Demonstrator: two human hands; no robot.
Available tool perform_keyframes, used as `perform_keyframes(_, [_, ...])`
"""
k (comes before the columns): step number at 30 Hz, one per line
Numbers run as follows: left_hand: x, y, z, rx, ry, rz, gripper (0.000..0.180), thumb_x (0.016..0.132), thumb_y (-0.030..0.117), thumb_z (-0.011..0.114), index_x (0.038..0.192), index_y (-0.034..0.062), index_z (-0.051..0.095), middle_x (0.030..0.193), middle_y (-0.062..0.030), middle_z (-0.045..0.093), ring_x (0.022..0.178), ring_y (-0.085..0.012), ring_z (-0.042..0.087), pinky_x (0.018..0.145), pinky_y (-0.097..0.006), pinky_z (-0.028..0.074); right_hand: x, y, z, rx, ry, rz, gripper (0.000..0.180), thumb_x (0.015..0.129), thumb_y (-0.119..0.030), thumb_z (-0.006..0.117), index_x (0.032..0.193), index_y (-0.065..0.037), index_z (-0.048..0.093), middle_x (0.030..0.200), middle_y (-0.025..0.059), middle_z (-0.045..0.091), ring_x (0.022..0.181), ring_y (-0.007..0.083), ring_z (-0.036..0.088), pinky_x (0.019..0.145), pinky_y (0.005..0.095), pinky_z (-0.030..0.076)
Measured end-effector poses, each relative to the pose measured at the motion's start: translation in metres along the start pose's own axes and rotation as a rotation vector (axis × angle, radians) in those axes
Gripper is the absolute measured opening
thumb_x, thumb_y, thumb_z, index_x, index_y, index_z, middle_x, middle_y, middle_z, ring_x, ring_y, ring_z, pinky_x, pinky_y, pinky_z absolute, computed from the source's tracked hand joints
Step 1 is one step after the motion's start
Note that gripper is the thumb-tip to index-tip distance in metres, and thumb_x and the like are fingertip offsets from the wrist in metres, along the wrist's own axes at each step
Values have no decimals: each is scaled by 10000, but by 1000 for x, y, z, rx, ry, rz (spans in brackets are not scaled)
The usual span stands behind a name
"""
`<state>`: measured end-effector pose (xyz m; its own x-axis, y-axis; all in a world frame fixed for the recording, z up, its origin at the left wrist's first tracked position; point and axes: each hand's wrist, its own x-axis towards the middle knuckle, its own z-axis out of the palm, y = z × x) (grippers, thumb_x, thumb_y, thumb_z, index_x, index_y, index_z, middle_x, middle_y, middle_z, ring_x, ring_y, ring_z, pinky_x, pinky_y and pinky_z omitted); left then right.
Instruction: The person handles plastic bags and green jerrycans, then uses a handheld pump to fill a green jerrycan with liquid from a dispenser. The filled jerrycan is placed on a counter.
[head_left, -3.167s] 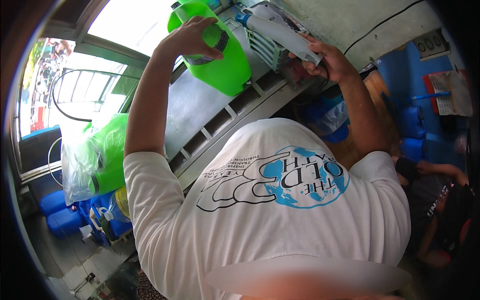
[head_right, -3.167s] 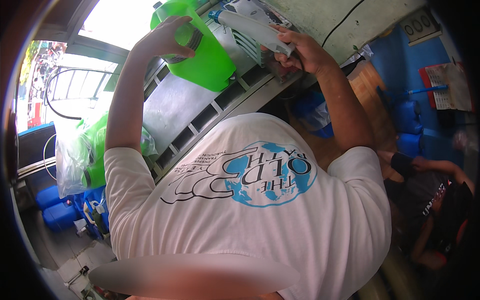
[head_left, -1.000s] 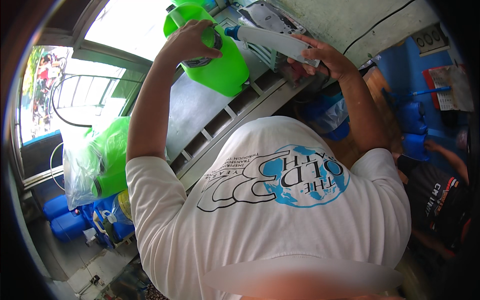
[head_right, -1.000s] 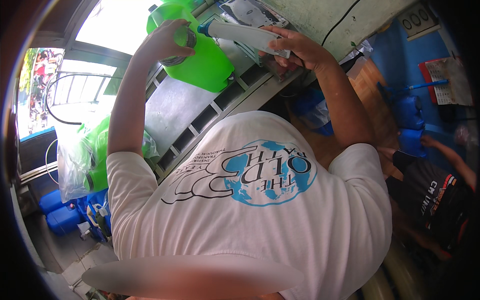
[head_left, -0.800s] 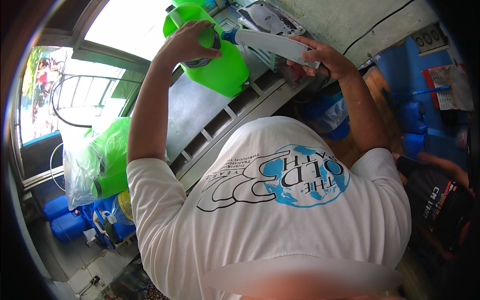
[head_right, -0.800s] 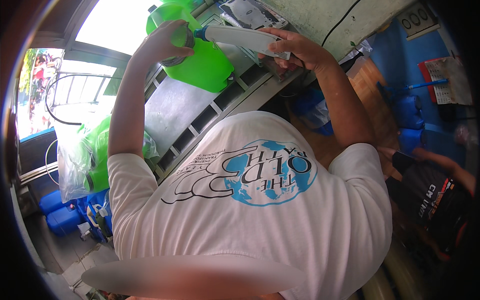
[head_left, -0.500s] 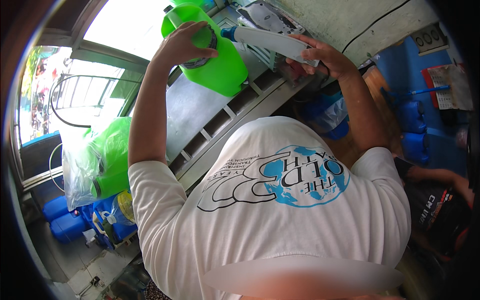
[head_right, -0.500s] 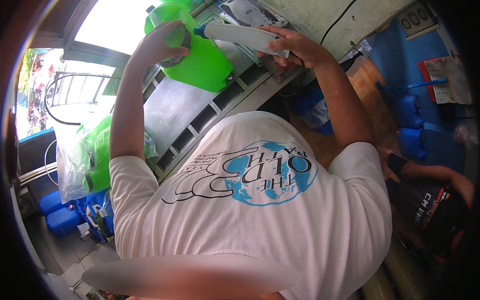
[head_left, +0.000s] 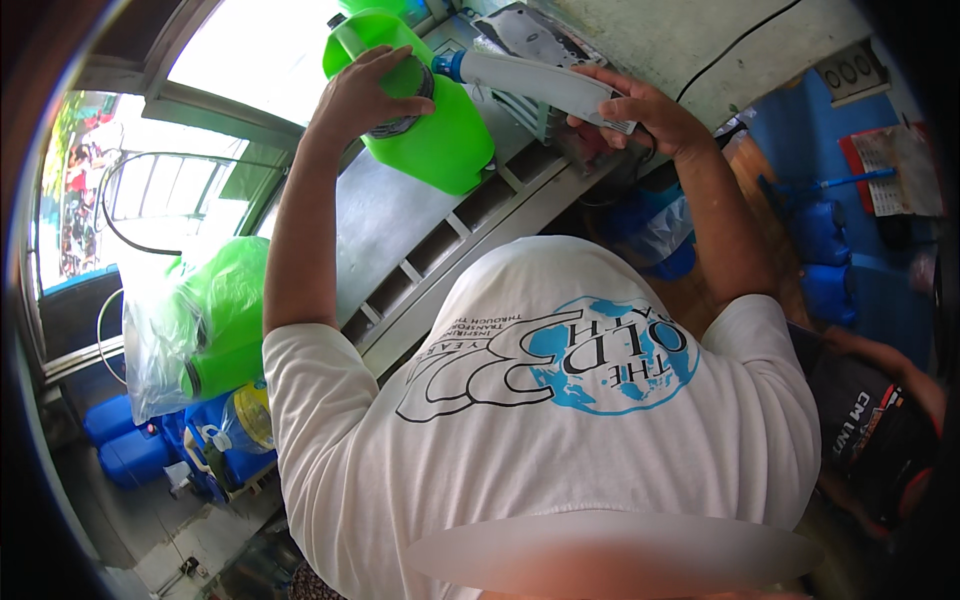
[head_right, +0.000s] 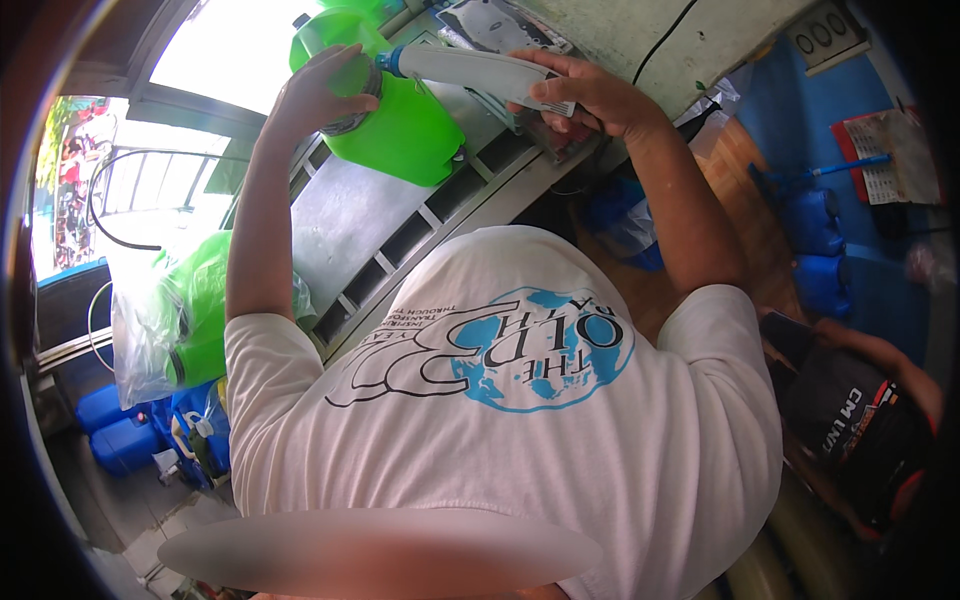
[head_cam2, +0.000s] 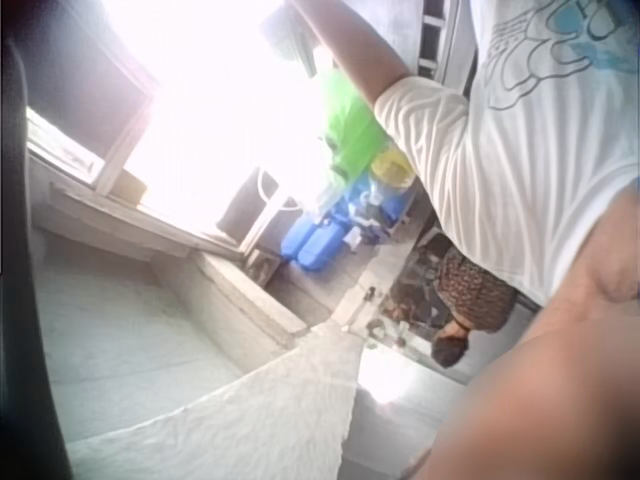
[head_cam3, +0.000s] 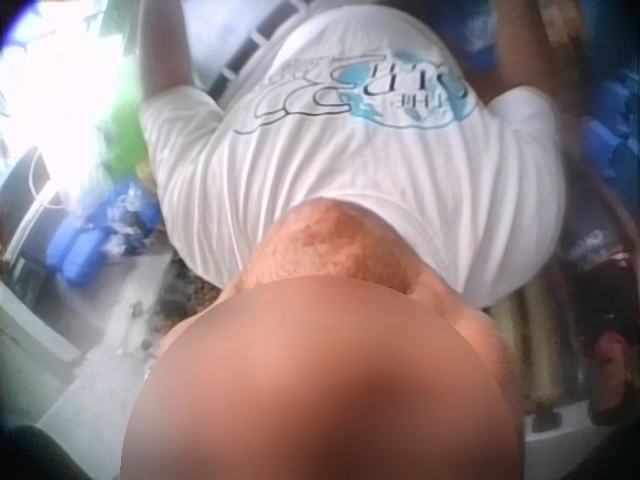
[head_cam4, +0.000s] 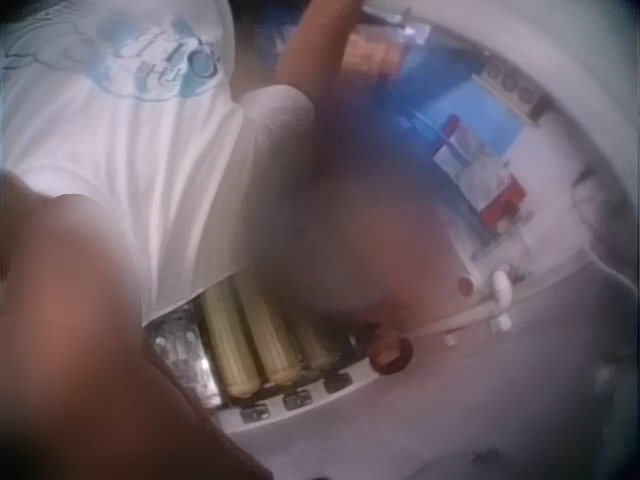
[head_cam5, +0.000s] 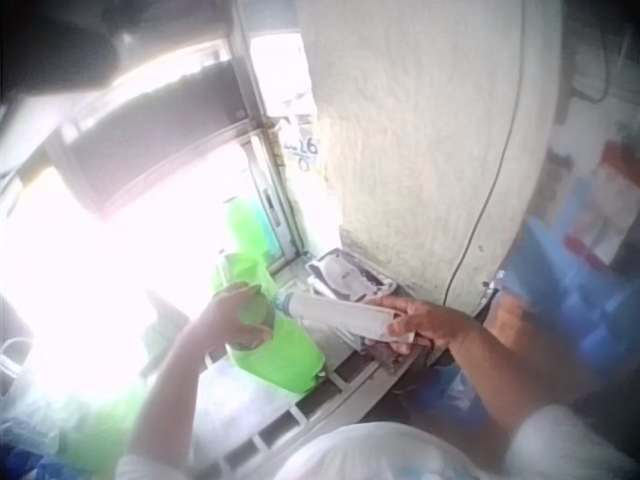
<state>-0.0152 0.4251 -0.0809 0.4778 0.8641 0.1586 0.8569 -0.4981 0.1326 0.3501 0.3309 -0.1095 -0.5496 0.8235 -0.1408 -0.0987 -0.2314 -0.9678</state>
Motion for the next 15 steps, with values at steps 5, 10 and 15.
perform_keyframes(5, [0, -1, 4, -13, 44, 42, 907, 590, 635, 787, 1333, 169, 556, 1366, -101, 530, 1185, -306, 569, 1004, -436, 456, -7, 4, 5, -1, -30, -22, 814, 786, -301, 710, 1445, -17, 325, 1028, 130, 651, 571, 49, 530, 486, 156, 442])
perform_keyframes(10, [1, 0, 8, 13, 56, 57, 889, 625, 645, 763, 1345, 172, 543, 1380, -110, 516, 1206, -310, 553, 1015, -431, 444, -11, 3, 8, -12, -37, -24, 773, 803, -273, 701, 1439, -23, 339, 1021, 116, 650, 568, 41, 524, 476, 158, 439])
perform_keyframes(15, [0, -7, 12, 16, 67, 43, 901, 632, 660, 747, 1367, 190, 520, 1391, -113, 502, 1266, -313, 497, 1050, -453, 406, -11, -10, 10, -71, 28, 11, 842, 762, -319, 692, 1452, -12, 319, 1025, 140, 658, 574, 51, 500, 533, 168, 446])
